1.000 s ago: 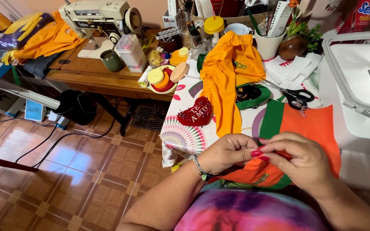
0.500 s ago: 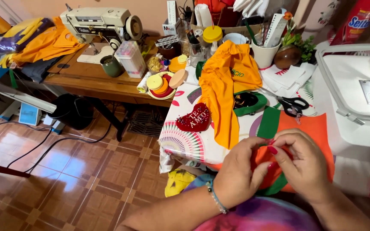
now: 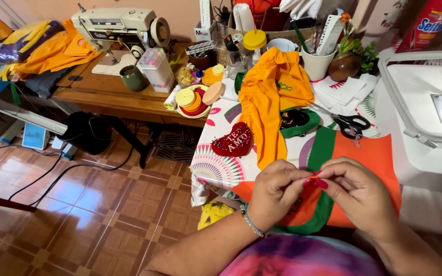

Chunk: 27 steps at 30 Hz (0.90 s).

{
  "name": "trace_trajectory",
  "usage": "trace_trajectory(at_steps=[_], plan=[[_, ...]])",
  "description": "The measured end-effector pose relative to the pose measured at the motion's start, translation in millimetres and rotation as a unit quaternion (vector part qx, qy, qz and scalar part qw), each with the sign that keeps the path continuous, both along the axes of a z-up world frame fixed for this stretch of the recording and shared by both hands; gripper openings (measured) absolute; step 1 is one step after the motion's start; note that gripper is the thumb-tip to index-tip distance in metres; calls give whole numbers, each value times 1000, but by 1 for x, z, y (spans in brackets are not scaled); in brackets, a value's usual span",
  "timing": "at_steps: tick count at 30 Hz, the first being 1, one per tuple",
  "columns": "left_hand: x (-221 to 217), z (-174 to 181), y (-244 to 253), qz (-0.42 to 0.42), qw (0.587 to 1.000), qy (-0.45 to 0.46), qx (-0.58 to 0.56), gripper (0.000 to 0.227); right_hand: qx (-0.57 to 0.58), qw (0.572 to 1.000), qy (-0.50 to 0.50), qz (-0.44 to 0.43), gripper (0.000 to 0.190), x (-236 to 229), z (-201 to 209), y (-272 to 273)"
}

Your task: Hand-sewing a red heart-shaped patch onto a green and orange fabric bag.

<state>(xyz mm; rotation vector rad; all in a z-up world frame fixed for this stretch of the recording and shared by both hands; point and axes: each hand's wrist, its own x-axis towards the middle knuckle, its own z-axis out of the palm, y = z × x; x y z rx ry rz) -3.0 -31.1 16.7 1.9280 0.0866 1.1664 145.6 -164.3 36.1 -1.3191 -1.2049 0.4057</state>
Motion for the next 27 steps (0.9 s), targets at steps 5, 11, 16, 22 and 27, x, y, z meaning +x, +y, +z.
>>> trace_trajectory(at_steps=[5,11,16,22,27], plan=[[1,-5,10,-23,996,33,-81,11,-25,1000,-7,-16,12,-3,1,10],[-2,-12,19,-43,992,30,-113,11,-49,996,-41,-56,10,-9,2,19],[-6,-12,25,-59,992,14,-113,13,-74,988,-91,-100,11,-13,4,23],[-9,-8,26,-89,984,17,-154,16,-88,990,69,-86,21,-15,-3,29],[-7,-8,26,-109,977,17,-180,15,-61,995,28,-68,18,-19,9,31]])
